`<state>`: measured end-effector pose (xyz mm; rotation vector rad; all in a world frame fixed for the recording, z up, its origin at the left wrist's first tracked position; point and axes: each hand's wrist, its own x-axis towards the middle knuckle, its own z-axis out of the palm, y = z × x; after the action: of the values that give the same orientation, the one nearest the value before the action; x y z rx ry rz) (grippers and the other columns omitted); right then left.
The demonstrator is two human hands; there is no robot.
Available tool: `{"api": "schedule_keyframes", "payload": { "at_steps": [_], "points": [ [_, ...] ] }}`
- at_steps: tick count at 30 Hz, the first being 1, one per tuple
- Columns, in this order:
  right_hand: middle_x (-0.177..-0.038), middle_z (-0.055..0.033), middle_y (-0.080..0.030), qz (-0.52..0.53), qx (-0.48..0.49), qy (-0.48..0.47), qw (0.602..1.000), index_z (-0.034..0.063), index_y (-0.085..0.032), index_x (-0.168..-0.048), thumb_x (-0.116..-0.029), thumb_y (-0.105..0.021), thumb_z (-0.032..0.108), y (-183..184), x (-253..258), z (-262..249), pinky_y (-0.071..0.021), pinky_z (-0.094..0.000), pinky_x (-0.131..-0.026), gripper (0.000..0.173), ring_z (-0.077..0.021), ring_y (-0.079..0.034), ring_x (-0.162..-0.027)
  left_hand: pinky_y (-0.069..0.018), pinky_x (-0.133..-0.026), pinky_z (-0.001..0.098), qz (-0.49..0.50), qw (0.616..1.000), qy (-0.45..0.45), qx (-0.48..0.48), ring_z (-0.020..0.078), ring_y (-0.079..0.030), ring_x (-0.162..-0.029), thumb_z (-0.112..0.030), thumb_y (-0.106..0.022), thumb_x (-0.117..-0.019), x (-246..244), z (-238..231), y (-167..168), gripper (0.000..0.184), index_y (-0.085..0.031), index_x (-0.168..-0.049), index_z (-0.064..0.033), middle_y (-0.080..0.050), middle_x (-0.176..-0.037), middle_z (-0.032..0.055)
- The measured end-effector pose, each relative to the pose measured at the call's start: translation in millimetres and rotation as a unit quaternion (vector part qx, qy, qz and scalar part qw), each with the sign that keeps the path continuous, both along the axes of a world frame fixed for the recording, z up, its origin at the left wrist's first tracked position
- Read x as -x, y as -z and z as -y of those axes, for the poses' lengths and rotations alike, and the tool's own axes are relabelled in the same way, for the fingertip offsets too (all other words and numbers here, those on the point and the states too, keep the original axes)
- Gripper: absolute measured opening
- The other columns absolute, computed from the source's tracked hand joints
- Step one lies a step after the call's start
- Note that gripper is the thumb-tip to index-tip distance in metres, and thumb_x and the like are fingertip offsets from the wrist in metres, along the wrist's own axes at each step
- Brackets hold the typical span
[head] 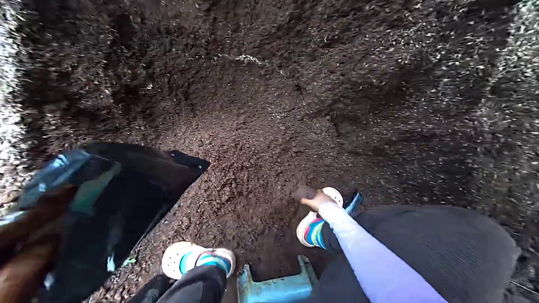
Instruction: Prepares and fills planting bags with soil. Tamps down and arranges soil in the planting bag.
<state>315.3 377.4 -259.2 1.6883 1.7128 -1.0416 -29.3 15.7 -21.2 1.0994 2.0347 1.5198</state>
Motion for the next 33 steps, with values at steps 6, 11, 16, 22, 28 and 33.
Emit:
{"api": "schedule_keyframes", "payload": {
  "at_steps": [6,11,16,22,28,33],
  "points": [
    [-0.147,-0.0247,-0.053,0.0,0.095,-0.245,0.965,0.0015,-0.053,-0.145,-0.1079,-0.048,0.035,10,42,-31,-0.0388,-0.058,-0.114,0.05,-0.0378,-0.05,-0.139,-0.0598,-0.092,0.0341,-0.102,0.991,0.033,-0.085,0.02,-0.069,-0.111,-0.009,-0.057,-0.1027,-12,-35,0,0.03,-0.064,-0.131,-0.0018,-0.07,-0.125,0.0088],
    [-0.14,-0.0222,-0.059,-0.103,0.066,-0.164,0.979,0.0044,-0.055,-0.144,-0.1019,-0.056,0.054,-42,164,-59,-0.0495,-0.0531,-0.104,0.065,-0.0334,-0.061,-0.125,-0.0563,-0.078,0.0167,-0.118,0.988,-0.1,-0.016,-0.0044,-0.065,-0.089,-0.017,-0.058,-0.0997,-64,-103,-39,0.028,-0.068,-0.125,-0.0091,-0.071,-0.108,-0.0073],
    [-0.135,-0.0276,-0.06,-0.031,0.121,-0.375,0.918,-0.0034,-0.054,-0.139,-0.1061,-0.051,0.039,-21,110,-41,-0.049,-0.0626,-0.1,0.054,-0.0401,-0.06,-0.123,-0.0512,-0.07,0.0214,-0.142,0.973,-0.133,0.124,-0.0026,-0.061,-0.082,-0.026,-0.057,-0.0952,-46,-88,-22,0.037,-0.067,-0.131,-0.0213,-0.07,-0.106,-0.007],
    [-0.138,-0.0205,-0.059,0.069,0.175,-0.07,0.98,0.0042,-0.053,-0.144,-0.0971,-0.066,0.051,0,105,-32,-0.0488,-0.0487,-0.102,0.068,-0.0301,-0.06,-0.122,-0.0568,-0.069,0.0482,-0.161,0.965,-0.092,0.187,0.0146,-0.069,-0.084,-0.029,-0.058,-0.0879,-15,-80,14,0.045,-0.067,-0.132,-0.0266,-0.072,-0.105,0.0011],
    [-0.116,-0.022,-0.065,-0.095,0.063,-0.048,0.992,0.0034,-0.054,-0.142,-0.0971,-0.06,0.063,-24,162,-77,-0.0561,-0.0458,-0.079,0.075,-0.0292,-0.066,-0.088,-0.0538,-0.064,0.0505,-0.101,0.963,-0.058,0.241,0.0178,-0.067,-0.074,-0.026,-0.065,-0.0836,18,-65,46,0.049,-0.068,-0.132,-0.0257,-0.072,-0.095,0.0044],
    [-0.163,-0.0283,-0.029,-0.006,-0.164,-0.232,0.959,0.0053,-0.032,-0.161,-0.0939,-0.072,0.044,-53,114,-102,-0.022,-0.075,-0.116,0.087,-0.0491,-0.029,-0.15,-0.05,-0.07,0.0592,-0.094,0.946,-0.09,0.298,0.029,-0.067,-0.083,-0.023,-0.065,-0.0835,42,-48,51,0.054,-0.064,-0.137,-0.0215,-0.071,-0.104,0.0133]
  ]
}}
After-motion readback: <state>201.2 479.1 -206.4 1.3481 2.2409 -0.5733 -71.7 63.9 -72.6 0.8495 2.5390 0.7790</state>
